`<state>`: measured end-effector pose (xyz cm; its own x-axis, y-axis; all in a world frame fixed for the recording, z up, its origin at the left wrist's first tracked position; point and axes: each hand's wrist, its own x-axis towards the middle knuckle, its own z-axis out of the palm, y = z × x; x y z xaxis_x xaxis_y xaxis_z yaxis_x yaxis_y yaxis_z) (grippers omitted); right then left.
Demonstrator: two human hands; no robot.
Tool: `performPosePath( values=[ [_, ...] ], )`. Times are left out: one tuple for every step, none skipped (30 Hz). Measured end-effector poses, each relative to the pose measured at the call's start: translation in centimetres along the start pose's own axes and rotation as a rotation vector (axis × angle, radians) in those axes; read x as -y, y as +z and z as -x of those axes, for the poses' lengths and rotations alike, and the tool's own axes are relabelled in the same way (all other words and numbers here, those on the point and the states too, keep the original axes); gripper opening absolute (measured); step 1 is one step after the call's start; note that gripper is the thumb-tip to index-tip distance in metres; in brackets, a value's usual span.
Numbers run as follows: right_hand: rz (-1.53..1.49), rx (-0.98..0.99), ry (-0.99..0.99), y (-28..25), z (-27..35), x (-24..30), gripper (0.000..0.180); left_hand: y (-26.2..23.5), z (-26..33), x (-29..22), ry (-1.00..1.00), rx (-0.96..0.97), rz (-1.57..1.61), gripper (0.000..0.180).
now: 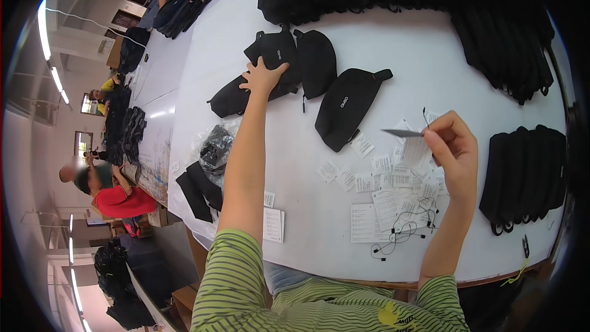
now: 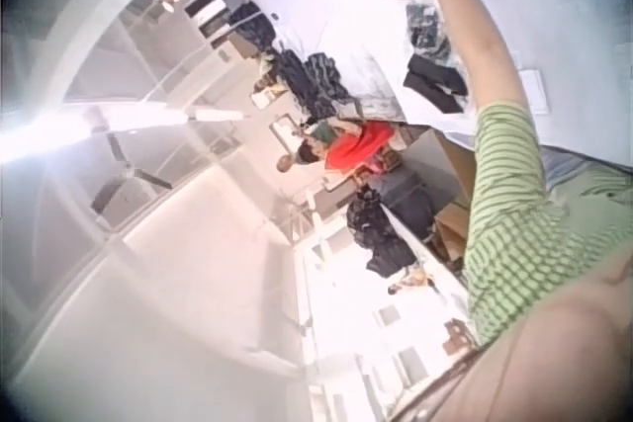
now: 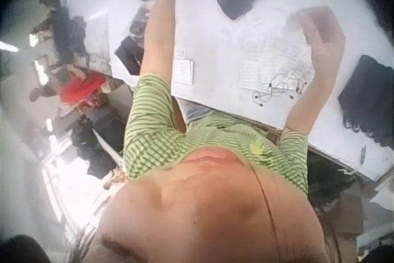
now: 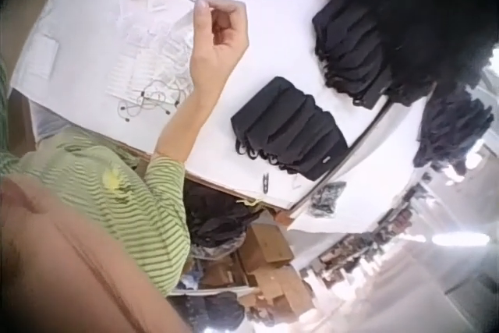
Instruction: The person is seen packing small items like cards and silica gel packets into small black bags.
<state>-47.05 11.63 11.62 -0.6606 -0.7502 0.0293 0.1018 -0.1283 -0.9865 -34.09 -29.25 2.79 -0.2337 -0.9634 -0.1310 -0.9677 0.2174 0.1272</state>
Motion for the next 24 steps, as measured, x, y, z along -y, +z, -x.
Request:
performPosePath(
  values=[
    [0.007,0.012,0.008,0.3,-0.1,0.0,0.011,0.4,-0.7,1.3,0.092,-0.108,0.079,0.093],
    [0.005,0.02,0.012,0.4,-0.6,0.0,0.011,0.8,-1.3,2.5,0.181,-0.219,0.157,0.084],
    [0.004,0.028,0.047,0.5,-1.0,-0.3,0.011,1.3,-1.0,2.5,0.228,-0.335,0.197,0.06],
    [0.002,0.039,0.081,0.6,-1.2,-0.5,0.011,1.5,-0.8,2.6,0.219,-0.327,0.194,0.06],
    [0.002,0.048,0.09,0.9,-1.3,-0.8,0.011,1.4,-0.6,3.0,0.275,-0.306,0.322,0.052],
    [-0.007,0.054,0.083,1.0,-1.5,-1.0,0.012,0.9,0.0,3.0,0.328,-0.291,0.455,0.046],
    [-0.01,0.048,0.079,0.7,-1.6,-1.1,0.012,0.9,1.4,2.4,0.374,-0.246,0.537,0.038],
    [-0.002,0.053,0.086,0.6,-1.6,-1.2,0.012,0.8,3.2,2.1,0.468,-0.202,0.641,0.032],
    [0.001,0.038,0.073,0.4,-1.5,-1.1,0.012,0.4,5.5,1.8,0.547,-0.164,0.71,0.03],
    [0.006,0.016,0.063,0.2,-1.4,-1.1,0.012,0.2,7.7,1.3,0.629,-0.118,0.78,0.028],
    [0.013,0.008,0.07,0.1,-1.3,-1.1,0.012,-0.4,9.7,1.2,0.7,-0.057,0.796,0.028],
    [0.033,0.006,0.032,0.1,-1.3,-1.0,0.012,-1.4,11.7,1.3,0.766,-0.001,0.808,0.028],
    [0.054,0.009,-0.003,0.0,-1.3,-0.9,0.012,-3.0,13.5,1.3,0.754,0.17,0.8,0.029],
    [0.058,0.011,0.008,-0.1,-1.2,-0.8,0.012,-3.6,14.1,1.6,0.767,0.34,0.762,0.031],
    [0.05,0.019,0.0,0.1,-1.1,-0.6,0.011,-4.8,14.7,2.3,0.866,0.364,0.637,0.029],
    [0.049,0.015,-0.005,0.0,-1.1,-0.5,0.011,-5.5,14.9,2.4,0.97,0.399,0.515,0.028],
    [0.059,-0.003,-0.031,-0.1,-1.1,-0.5,0.013,-5.9,15.0,2.5,0.964,0.407,0.52,0.028],
    [0.059,-0.002,-0.021,-0.2,-1.2,-0.5,0.013,-6.3,15.1,2.6,1.04,0.321,0.381,0.026],
    [0.076,-0.001,-0.038,-0.4,-1.2,-0.5,0.014,-6.8,15.4,2.5,1.112,0.234,0.239,0.024],
    [0.092,-0.002,-0.054,-0.6,-1.2,-0.5,0.015,-7.4,15.6,2.5,1.108,0.244,0.241,0.024],
    [0.116,-0.012,-0.066,-0.6,-1.2,-0.7,0.015,-8.3,16.1,2.1,0.955,0.367,0.288,0.021],
    [0.118,-0.013,-0.052,-0.8,-1.1,-0.7,0.015,-8.9,16.7,1.7,0.796,0.484,0.331,0.019],
    [0.122,0.0,-0.05,-0.9,-1.1,-0.6,0.015,-8.9,17.4,1.3,0.836,0.378,0.387,0.02],
    [0.123,0.019,-0.054,-0.9,-1.1,-0.7,0.015,-9.2,17.9,0.8,0.907,0.234,0.27,0.024]
  ],
)
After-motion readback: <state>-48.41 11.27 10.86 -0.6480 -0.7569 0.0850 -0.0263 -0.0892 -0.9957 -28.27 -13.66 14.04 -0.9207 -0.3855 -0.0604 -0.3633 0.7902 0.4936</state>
